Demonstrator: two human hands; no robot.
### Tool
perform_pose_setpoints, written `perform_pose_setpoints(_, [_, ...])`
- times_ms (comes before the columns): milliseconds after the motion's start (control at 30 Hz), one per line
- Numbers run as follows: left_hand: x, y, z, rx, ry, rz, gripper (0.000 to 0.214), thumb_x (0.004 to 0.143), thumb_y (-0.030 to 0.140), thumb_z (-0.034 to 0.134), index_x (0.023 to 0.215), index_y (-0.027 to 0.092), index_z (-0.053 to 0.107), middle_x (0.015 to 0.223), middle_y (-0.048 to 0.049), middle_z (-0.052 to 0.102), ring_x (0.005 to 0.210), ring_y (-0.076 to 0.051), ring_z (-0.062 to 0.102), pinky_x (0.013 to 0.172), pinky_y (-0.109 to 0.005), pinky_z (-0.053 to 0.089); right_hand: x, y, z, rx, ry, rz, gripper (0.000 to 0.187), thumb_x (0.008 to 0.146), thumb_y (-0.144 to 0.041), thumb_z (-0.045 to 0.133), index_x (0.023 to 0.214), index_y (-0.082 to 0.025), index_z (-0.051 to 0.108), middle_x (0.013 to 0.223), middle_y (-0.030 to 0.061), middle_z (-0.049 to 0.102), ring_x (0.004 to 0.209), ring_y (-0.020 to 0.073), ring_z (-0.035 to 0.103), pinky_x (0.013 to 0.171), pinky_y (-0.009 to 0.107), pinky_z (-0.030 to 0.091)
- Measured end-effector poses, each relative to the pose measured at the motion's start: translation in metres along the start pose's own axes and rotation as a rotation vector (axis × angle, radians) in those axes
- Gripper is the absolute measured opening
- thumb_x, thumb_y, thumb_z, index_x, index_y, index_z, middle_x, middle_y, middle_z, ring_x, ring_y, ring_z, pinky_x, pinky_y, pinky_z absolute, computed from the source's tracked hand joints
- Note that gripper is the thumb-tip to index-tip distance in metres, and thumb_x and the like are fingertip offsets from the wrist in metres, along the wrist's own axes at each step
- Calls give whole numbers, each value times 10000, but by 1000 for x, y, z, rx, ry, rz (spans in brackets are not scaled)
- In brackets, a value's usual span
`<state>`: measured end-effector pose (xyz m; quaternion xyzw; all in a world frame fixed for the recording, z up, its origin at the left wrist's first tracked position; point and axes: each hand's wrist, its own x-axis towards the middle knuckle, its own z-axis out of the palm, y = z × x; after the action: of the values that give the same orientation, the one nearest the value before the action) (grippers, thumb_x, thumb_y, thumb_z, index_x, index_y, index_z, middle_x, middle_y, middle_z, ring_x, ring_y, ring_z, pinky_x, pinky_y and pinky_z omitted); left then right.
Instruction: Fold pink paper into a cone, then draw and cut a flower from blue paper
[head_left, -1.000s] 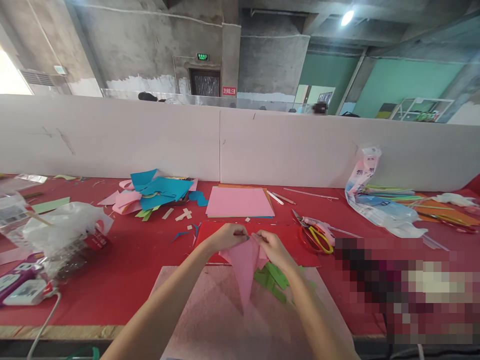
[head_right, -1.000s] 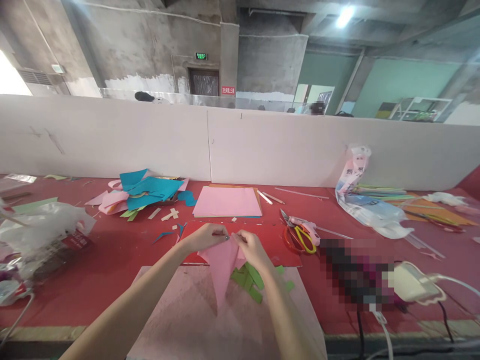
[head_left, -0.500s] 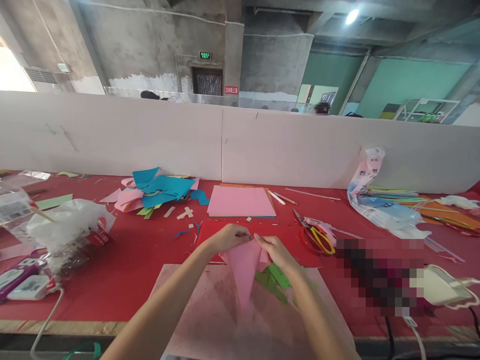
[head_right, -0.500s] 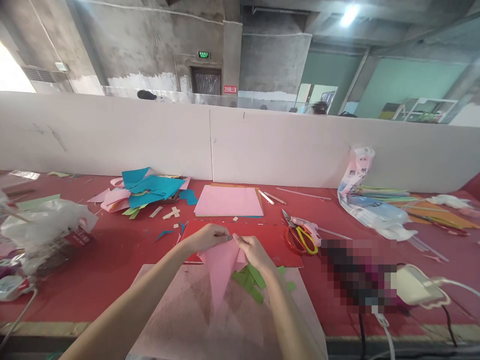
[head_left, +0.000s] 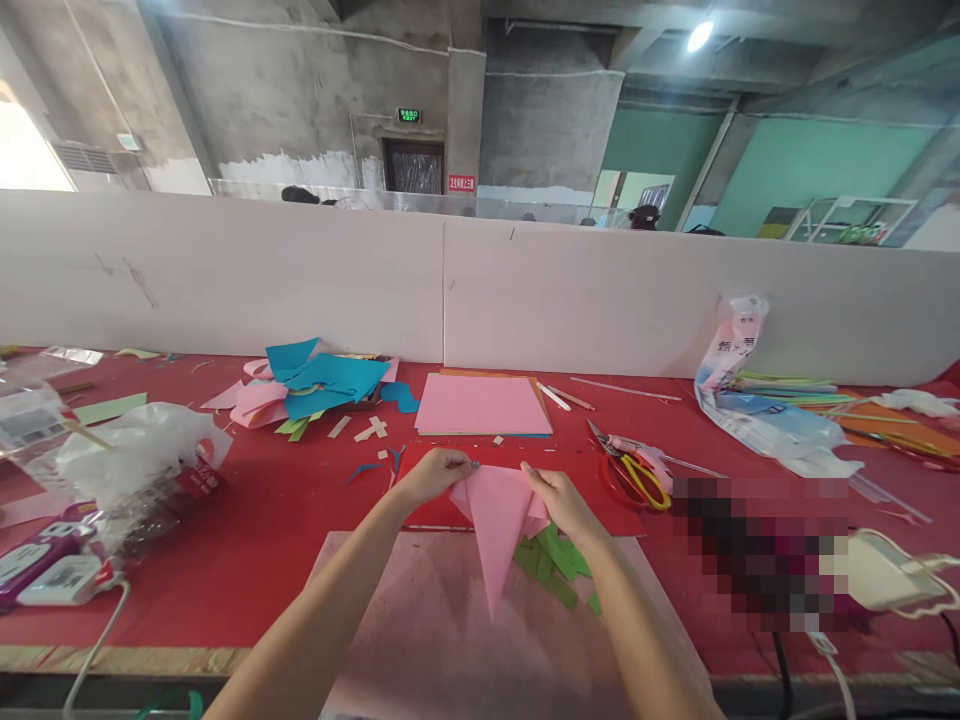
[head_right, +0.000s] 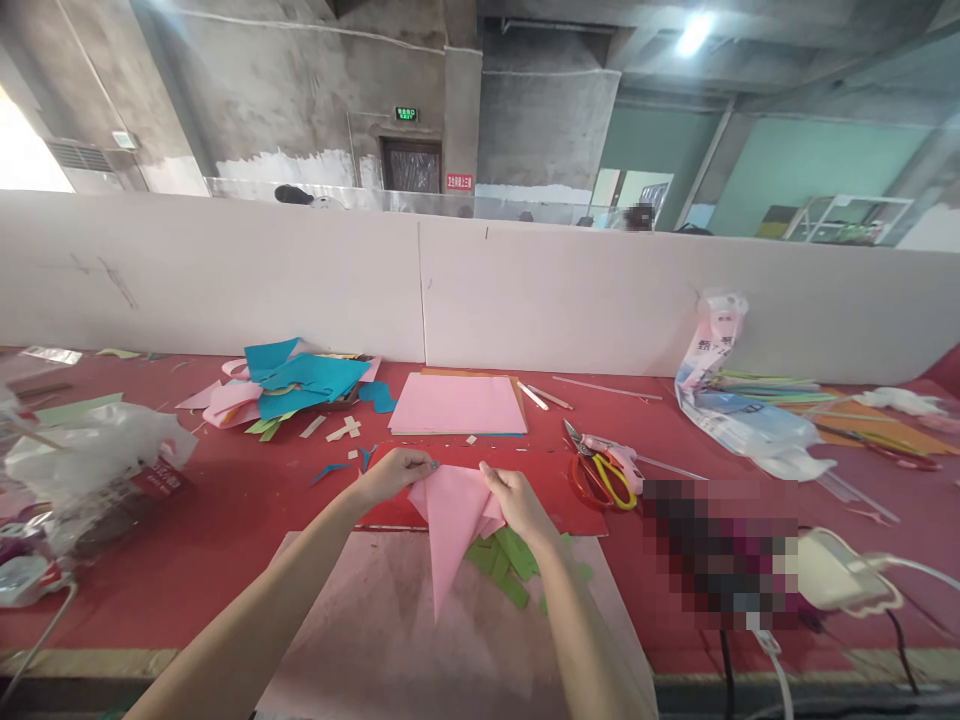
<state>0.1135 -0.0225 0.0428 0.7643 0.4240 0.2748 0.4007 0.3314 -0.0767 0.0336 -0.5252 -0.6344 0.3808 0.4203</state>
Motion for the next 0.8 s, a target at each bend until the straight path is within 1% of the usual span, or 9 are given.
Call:
perform_pose_setpoints(100, [-1, -1, 0, 49, 8, -1, 438, 765, 523, 445, 580, 136, 535, 539, 25, 408, 531, -98, 354, 502, -213, 270, 0, 0, 1, -13, -4, -25, 471, 798, -590, 406, 550, -201, 311, 544, -53, 236, 518, 88, 251, 486, 225, 202])
perform_pose_setpoints(167, [0, 2, 1, 121, 43, -1, 432, 781, 498, 429, 603, 134, 580, 559, 9, 478, 547, -113, 399, 517, -215, 289, -1, 0, 2, -31, 2, -31, 469, 793, -596, 408, 553, -196, 356, 535, -50, 262, 525, 94, 274, 488, 224, 218])
perform_pose_setpoints(233, [1, 8, 3, 169, 87, 16, 397, 790, 461, 426, 679, 141, 633, 633, -14, 568, 596, -138, 462, 547, -217, 321, 0, 0, 6, -48, 13, -35, 477, 781, -611, 409, 561, -188, 410, 526, -43, 306, 536, 103, 308, 487, 223, 238])
perform_pose_setpoints(300, [4, 13, 5, 217, 111, 44, 352, 787, 428, 442, 732, 152, 653, 680, -27, 611, 620, -147, 489, 557, -216, 331, 1, 0, 10, -57, 15, -48, 483, 780, -618, 399, 579, -181, 442, 537, -35, 342, 553, 109, 333, 495, 220, 258])
perform_pose_setpoints(367, [6, 17, 8, 278, 104, 75, 324, 785, 399, 455, 683, 155, 643, 636, -24, 602, 585, -134, 471, 535, -213, 313, 2, 0, 14, -57, 11, -66, 479, 789, -613, 389, 589, -180, 431, 555, -35, 343, 561, 105, 329, 505, 216, 263])
perform_pose_setpoints(433, [7, 18, 9, 313, 79, 111, 306, 787, 355, 457, 618, 155, 616, 592, -17, 579, 553, -121, 447, 519, -212, 292, 2, 1, 16, -59, 7, -66, 474, 797, -606, 382, 572, -188, 378, 556, -43, 301, 544, 95, 296, 498, 215, 240])
perform_pose_setpoints(567, [8, 16, 10, 333, 50, 131, 264, 781, 291, 459, 589, 161, 587, 581, -19, 571, 546, -124, 455, 514, -215, 283, -1, -1, 16, -43, -9, -4, 485, 789, -601, 399, 540, -200, 287, 540, -55, 215, 506, 87, 235, 477, 223, 184])
perform_pose_setpoints(733, [7, 20, 15, 346, 9, 152, 234, 782, 254, 452, 600, 167, 570, 609, -20, 579, 569, -133, 483, 522, -215, 287, -4, -8, 12, 22, -65, -15, 406, 776, -515, 475, 554, -188, 379, 563, -50, 271, 531, 90, 256, 486, 218, 200])
perform_pose_setpoints(800, [5, 24, 17, 327, 3, 157, 239, 791, 264, 444, 610, 167, 567, 614, -16, 570, 578, -133, 484, 525, -214, 293, -4, -10, 10, 28, -74, -25, 389, 771, -493, 485, 551, -186, 392, 559, -49, 270, 536, 92, 252, 490, 219, 199])
